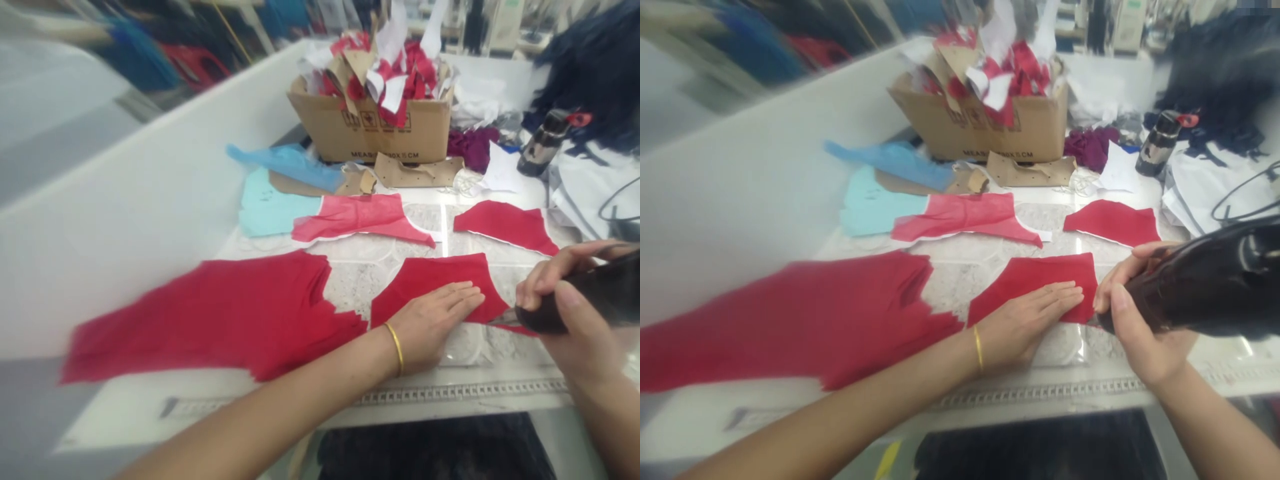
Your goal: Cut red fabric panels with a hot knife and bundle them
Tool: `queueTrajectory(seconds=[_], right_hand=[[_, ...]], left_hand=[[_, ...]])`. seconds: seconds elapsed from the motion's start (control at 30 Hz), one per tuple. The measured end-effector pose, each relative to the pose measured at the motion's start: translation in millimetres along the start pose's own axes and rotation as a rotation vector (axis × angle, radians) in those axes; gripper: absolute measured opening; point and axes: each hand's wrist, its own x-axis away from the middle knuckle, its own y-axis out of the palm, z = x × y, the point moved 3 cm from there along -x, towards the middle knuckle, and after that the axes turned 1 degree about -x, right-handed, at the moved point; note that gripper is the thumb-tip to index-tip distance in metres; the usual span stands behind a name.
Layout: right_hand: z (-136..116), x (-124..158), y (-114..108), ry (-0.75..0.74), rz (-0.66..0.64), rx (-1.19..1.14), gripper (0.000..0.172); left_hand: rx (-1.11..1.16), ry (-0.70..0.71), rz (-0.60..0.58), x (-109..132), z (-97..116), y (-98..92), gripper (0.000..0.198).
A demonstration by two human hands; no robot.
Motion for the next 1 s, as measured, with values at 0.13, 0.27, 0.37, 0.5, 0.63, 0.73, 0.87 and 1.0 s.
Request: queueTrajectory(seconds=[0.13, 0.27, 0.37, 0.5, 0.63, 0.73, 0.87, 1.0], right_hand=[[1.1, 1.4, -0.3, -0.014, -0.011, 0.017, 0.025], [3.1, 3.5, -3.2, -0.040, -0.012, 0.133, 0.021], [3.8, 5.1, -4.1, -0.029, -0.026, 0.152, 0.018], [3.9, 5.4, -2.1, -0.011, -0.008, 0.039, 0.020], [6.5, 4.4, -0.9, -0.002, 0.047, 0.142, 0.020], [7.9, 4.5, -2.0, 0.006, 0.068, 0.216, 0.019], [2.3, 5.4, -5.7, -0.003, 0.038, 0.134, 0.022], [-7.9, 6.0, -14.6, 0.000, 0.022, 0.049, 0.024]], left_hand=[[0.003, 0.021, 0.031, 2.3, -0.5, -1.2, 0.073], [0.015, 0.028, 0.048, 3.6, -0.8, -3.3, 0.073], [0.021, 0.041, 0.061, 4.4, -1.8, -3.6, 0.074], [0.018, 0.057, 0.076, 5.8, -2.4, -2.5, 0.075], [0.021, 0.057, 0.081, 6.2, -2.7, -1.5, 0.077], [0.011, 0.065, 0.090, 5.9, -2.1, -2.0, 0.077], [-0.022, 0.056, 0.095, 5.7, 0.6, -3.9, 0.077], [-0.078, 0.046, 0.103, 6.8, 1.7, -5.4, 0.075]])
